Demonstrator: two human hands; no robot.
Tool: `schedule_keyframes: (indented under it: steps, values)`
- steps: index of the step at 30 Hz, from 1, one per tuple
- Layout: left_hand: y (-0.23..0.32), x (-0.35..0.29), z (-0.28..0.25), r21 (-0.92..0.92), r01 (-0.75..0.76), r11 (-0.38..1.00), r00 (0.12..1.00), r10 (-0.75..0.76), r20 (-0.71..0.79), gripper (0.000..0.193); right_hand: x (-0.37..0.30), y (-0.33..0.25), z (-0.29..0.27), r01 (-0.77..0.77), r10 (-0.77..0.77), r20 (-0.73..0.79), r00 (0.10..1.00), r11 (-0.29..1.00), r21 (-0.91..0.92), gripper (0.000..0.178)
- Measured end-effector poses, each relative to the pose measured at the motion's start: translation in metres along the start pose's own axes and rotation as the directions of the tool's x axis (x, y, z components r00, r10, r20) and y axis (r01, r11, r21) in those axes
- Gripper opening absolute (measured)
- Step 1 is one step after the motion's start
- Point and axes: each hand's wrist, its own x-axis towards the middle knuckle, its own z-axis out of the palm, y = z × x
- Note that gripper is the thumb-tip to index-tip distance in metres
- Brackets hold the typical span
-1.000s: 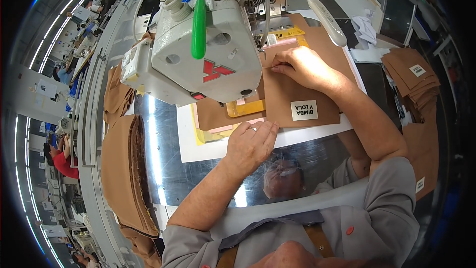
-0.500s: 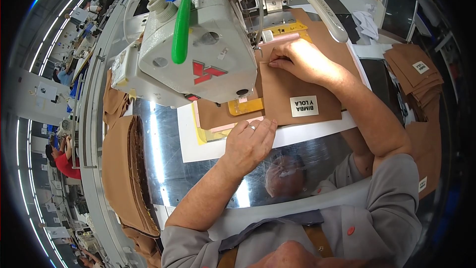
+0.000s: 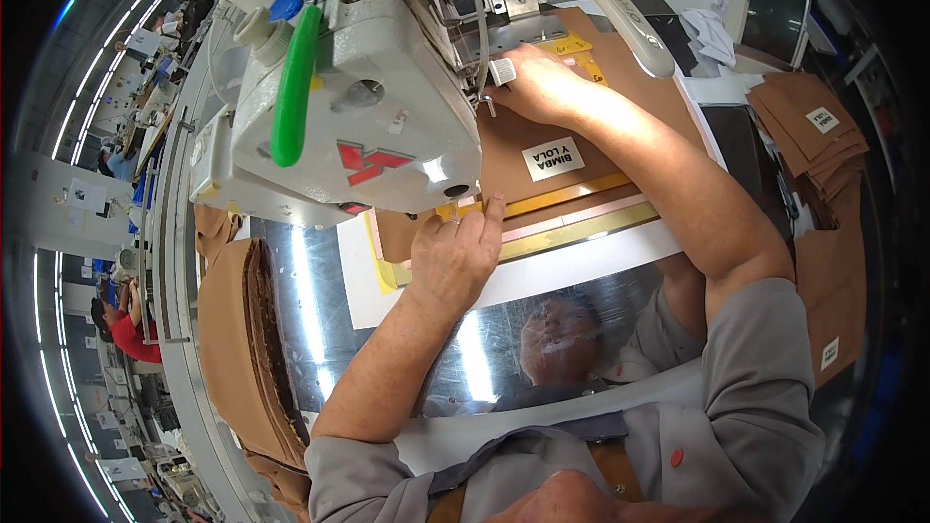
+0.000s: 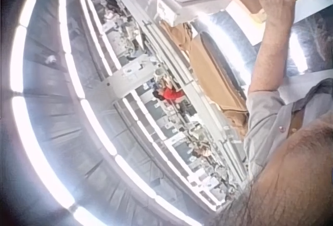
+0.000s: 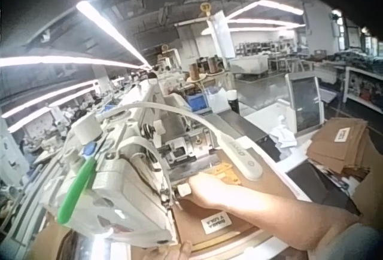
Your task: Sewing branding labels onto leather panels using an industrial sewing machine.
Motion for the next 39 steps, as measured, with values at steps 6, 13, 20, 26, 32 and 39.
schedule_keyframes:
  steps: [6, 13, 20, 26, 32, 39]
  values:
    - [0.004, -0.002, -0.004, -0.041, 0.131, 0.990, 0.987, -0.126, 0.102, 0.041, 0.015, 0.013, 0.020, 0.012, -0.012, -0.003, 1.000, 0.999, -0.031, 0.030]
    - [-0.001, 0.001, -0.003, -0.151, 0.223, 0.963, 0.969, -0.202, 0.142, 0.052, 0.014, 0.005, 0.012, 0.027, -0.026, 0.032, 0.999, 0.999, -0.028, 0.021]
    - [0.001, 0.004, -0.006, -0.201, 0.279, 0.939, 0.950, -0.239, 0.200, 0.049, 0.010, 0.003, 0.020, 0.077, -0.076, 0.012, 0.997, 0.995, -0.058, 0.023]
    - [0.002, 0.005, -0.005, -0.206, 0.258, 0.944, 0.962, -0.231, 0.147, 0.045, 0.006, 0.002, 0.031, 0.188, -0.188, -0.041, 0.981, 0.982, -0.019, 0.022]
    - [0.003, 0.008, -0.003, -0.187, 0.249, 0.950, 0.964, -0.224, 0.145, 0.044, 0.010, 0.006, 0.043, 0.231, -0.229, -0.090, 0.969, 0.973, 0.010, 0.023]
    - [0.005, 0.010, -0.005, -0.143, 0.237, 0.961, 0.966, -0.217, 0.141, 0.044, 0.011, 0.004, 0.044, 0.244, -0.238, -0.141, 0.961, 0.970, 0.023, 0.020]
